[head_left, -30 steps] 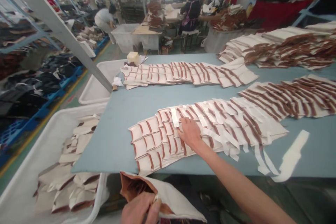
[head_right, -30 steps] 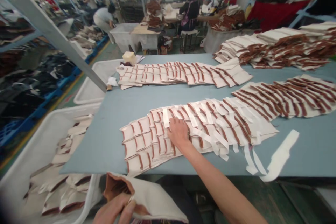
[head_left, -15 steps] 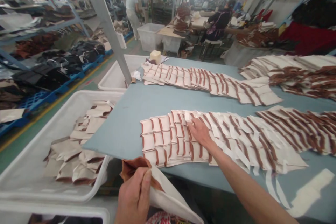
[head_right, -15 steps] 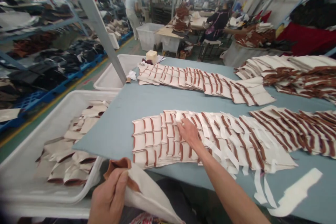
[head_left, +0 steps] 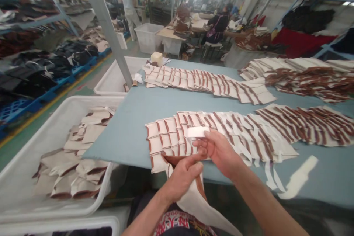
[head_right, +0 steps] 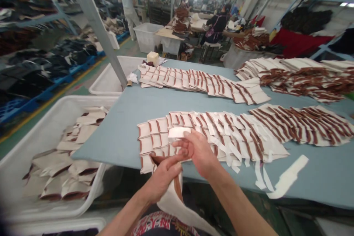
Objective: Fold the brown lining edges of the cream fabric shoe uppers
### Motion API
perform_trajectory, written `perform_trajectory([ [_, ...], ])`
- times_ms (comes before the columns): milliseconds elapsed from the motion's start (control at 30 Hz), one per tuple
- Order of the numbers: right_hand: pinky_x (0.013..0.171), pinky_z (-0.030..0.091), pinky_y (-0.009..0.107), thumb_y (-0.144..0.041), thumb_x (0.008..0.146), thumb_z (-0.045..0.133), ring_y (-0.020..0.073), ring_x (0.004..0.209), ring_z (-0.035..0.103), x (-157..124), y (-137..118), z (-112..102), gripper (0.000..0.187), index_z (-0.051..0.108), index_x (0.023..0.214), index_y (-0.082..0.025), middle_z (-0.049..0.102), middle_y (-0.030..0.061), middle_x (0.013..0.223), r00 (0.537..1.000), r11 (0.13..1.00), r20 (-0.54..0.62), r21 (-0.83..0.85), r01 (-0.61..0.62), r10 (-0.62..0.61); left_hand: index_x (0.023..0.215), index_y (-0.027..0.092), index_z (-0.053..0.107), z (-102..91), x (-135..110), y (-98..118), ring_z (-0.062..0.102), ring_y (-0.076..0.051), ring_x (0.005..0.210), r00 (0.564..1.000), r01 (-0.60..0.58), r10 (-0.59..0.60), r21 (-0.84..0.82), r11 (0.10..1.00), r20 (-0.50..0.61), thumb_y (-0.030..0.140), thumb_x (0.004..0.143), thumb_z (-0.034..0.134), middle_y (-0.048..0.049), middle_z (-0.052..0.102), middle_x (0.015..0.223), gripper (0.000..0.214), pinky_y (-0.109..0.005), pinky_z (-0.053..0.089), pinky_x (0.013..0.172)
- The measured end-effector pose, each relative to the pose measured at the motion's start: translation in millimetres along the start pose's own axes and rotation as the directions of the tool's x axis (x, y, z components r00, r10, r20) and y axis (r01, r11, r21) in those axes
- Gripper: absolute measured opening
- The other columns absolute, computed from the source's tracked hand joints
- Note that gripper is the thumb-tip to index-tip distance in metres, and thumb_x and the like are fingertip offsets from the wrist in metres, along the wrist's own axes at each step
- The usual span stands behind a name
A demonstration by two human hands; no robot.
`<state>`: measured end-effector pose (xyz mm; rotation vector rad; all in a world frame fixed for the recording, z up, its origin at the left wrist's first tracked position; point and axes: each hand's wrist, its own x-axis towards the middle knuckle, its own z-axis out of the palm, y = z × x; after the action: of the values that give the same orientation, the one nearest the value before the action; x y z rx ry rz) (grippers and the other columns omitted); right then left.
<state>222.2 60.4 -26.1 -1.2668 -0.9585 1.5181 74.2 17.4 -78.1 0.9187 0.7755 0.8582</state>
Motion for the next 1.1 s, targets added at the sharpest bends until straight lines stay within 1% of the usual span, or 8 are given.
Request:
perform_trajectory([
  [233, 0.062, 0.051, 0.025, -0.056, 0.092, 0.071, 0.0166, 0.066, 0.062, -99.5, 19.9, 4.6, 0.041, 0.074, 0.095, -0.016, 0.07, 0.005, 0.072, 0.989, 0.998, -0.145, 0.056, -0.001, 0.009, 0.143, 0.023, 0.055, 9.0, -22.0, 5.3, 0.069, -0.022, 0.075, 0.988, 0.126, -0.074, -0.428, 0.895, 0.136, 0.066, 0.067, 0.085, -0.008, 0.074, 0.099, 0.092, -0.039, 0.055, 0.079],
  [333, 0.067, 0.05, 0.027, -0.06, 0.093, 0.068, 0.0178, 0.067, 0.061, -118.5, 38.7, 2.7, 0.045, 0.076, 0.09, -0.016, 0.069, 0.0065, 0.071, 0.978, 0.999, -0.204, -0.011, -0.046, 0.043, 0.132, 0.019, 0.066, 4.8, -30.9, 14.4, 0.069, -0.021, 0.071, 0.992, 0.122, -0.117, -0.488, 0.864, 0.041, 0.059, 0.075, 0.083, -0.0055, 0.074, 0.082, 0.072, -0.035, 0.055, 0.074],
  [467, 0.062, 0.049, 0.028, -0.067, 0.085, 0.073, 0.0188, 0.064, 0.059, -119.9, 65.3, 2.7, 0.052, 0.077, 0.087, -0.015, 0.069, 0.0079, 0.07, 0.956, 0.996, -0.279, 0.01, -0.087, 0.087, 0.1, 0.013, 0.079, -4.2, -35.0, 30.9, 0.066, -0.019, 0.076, 0.981, -0.036, -0.015, -0.259, 0.965, -0.193, 0.057, 0.083, 0.077, -0.0055, 0.073, 0.077, 0.048, -0.03, 0.053, 0.077],
  [633, 0.061, 0.046, 0.028, -0.074, 0.082, 0.071, 0.0173, 0.061, 0.056, -115.2, 90.6, 8.6, 0.058, 0.076, 0.083, -0.016, 0.067, 0.0054, 0.066, 0.955, 0.989, -0.267, -0.037, -0.144, 0.129, 0.08, 0.011, 0.077, -12.6, -44.3, 47.3, 0.052, -0.014, 0.066, 0.947, -0.111, 0.141, 0.116, 0.987, -0.29, 0.059, 0.085, 0.073, -0.0036, 0.066, 0.071, 0.048, -0.023, 0.044, 0.062],
  [800, 0.063, 0.047, 0.03, -0.073, 0.088, 0.061, 0.0189, 0.062, 0.057, -111.5, 107.9, 11.1, 0.057, 0.073, 0.082, -0.017, 0.065, 0.003, 0.066, 0.975, 0.973, -0.183, -0.166, -0.158, 0.127, 0.072, 0.012, 0.071, -12.4, -60.7, 47.8, 0.046, -0.012, 0.062, 0.931, -0.139, 0.225, 0.291, 0.947, -0.287, 0.05, 0.091, 0.066, -0.0001, 0.055, 0.064, 0.042, -0.022, 0.04, 0.06],
  [900, 0.072, 0.053, 0.035, -0.069, 0.088, 0.059, 0.0257, 0.079, 0.067, -102.5, 109.6, 1.2, 0.052, 0.072, 0.095, -0.019, 0.074, 0.0077, 0.085, 0.976, 0.944, -0.193, -0.289, -0.157, 0.103, 0.07, 0.014, 0.068, -10.0, -69.3, 50.3, 0.045, -0.012, 0.062, 0.917, -0.145, 0.272, 0.391, 0.909, -0.291, 0.04, 0.095, 0.061, 0.0013, 0.051, 0.062, 0.037, -0.022, 0.04, 0.06],
  [1000, 0.089, 0.054, 0.04, -0.065, 0.087, 0.058, 0.0314, 0.102, 0.069, -93.9, 94.7, -10.3, 0.051, 0.07, 0.106, -0.02, 0.075, 0.0114, 0.108, 0.967, 0.908, -0.255, -0.401, -0.12, 0.015, 0.071, 0.014, 0.072, -5.3, -74.7, 57.5, 0.046, -0.012, 0.059, 0.896, -0.21, 0.386, 0.557, 0.804, -0.219, 0.027, 0.095, 0.058, 0.0014, 0.053, 0.061, 0.03, -0.021, 0.041, 0.059],
  [1100, 0.096, 0.05, 0.038, -0.054, 0.092, 0.055, 0.0294, 0.109, 0.067, -93.3, 63.1, -7.4, 0.04, 0.071, 0.11, -0.022, 0.075, 0.0085, 0.112, 0.986, 0.872, -0.126, -0.488, 0.036, -0.111, 0.088, 0.014, 0.079, 0.0, -78.1, 62.2, 0.045, -0.01, 0.053, 0.884, -0.313, 0.464, 0.667, 0.676, -0.057, 0.017, 0.095, 0.055, 0.0022, 0.056, 0.061, 0.025, -0.02, 0.042, 0.057],
])
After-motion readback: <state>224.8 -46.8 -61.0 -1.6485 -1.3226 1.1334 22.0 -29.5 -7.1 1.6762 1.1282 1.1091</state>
